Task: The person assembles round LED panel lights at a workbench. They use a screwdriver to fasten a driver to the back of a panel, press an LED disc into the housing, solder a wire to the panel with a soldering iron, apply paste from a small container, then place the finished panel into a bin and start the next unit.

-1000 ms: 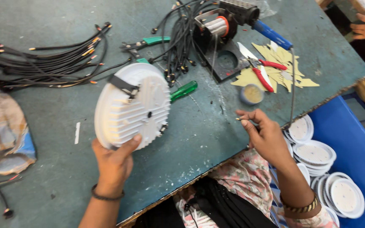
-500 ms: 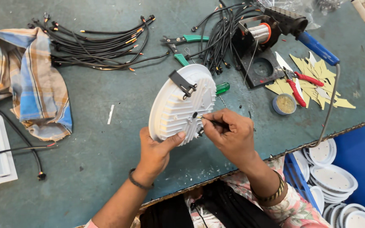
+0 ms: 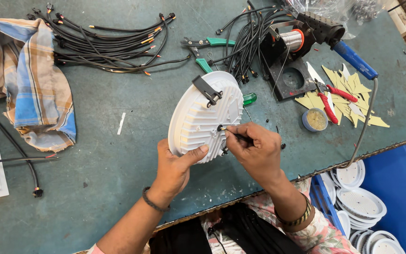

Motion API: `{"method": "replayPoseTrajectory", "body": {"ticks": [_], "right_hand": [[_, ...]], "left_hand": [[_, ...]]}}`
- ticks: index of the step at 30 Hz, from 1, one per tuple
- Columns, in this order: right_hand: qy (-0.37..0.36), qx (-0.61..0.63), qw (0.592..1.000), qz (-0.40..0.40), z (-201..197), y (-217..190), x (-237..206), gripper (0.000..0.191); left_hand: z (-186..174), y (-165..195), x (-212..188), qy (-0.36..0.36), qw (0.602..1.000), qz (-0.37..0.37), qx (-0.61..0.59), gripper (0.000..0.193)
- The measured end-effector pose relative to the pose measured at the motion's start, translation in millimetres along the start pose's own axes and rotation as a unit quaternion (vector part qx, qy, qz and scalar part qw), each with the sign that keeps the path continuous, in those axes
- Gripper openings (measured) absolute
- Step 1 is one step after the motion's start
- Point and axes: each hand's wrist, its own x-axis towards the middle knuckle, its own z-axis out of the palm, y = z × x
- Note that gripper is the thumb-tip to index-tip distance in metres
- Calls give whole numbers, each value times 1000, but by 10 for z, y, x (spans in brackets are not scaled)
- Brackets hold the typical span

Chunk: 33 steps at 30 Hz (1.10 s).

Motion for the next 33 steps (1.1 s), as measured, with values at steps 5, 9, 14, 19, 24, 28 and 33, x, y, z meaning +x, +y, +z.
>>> {"method": "replayPoseTrajectory", "body": {"ticks": [5,9,14,19,24,28,33], "right_hand": [[16,-26,998,-57,12,-11,26,11],[10,-47,995,-92,36,-27,16,12],[18,-52,995,-82,47,2,28,11],[21,-42,996,-72,68,8,25,12],[8,-34,997,-64,77,-13,11,11],[14,-35,998,-50,74,-4,36,10],[4,-13,1000,-25,102,-28,1,10]], "left_hand": [[-8,-14,-6,5,1000,2,26,35],[-14,-28,5,8,1000,5,17,33],[-13,-36,8,12,1000,0,16,33],[-11,-27,-2,9,1000,7,28,33],[-11,-21,-8,4,999,6,31,33],[0,-29,-7,3,999,14,42,33],[-27,-8,-36,3,985,45,167,28]]}}
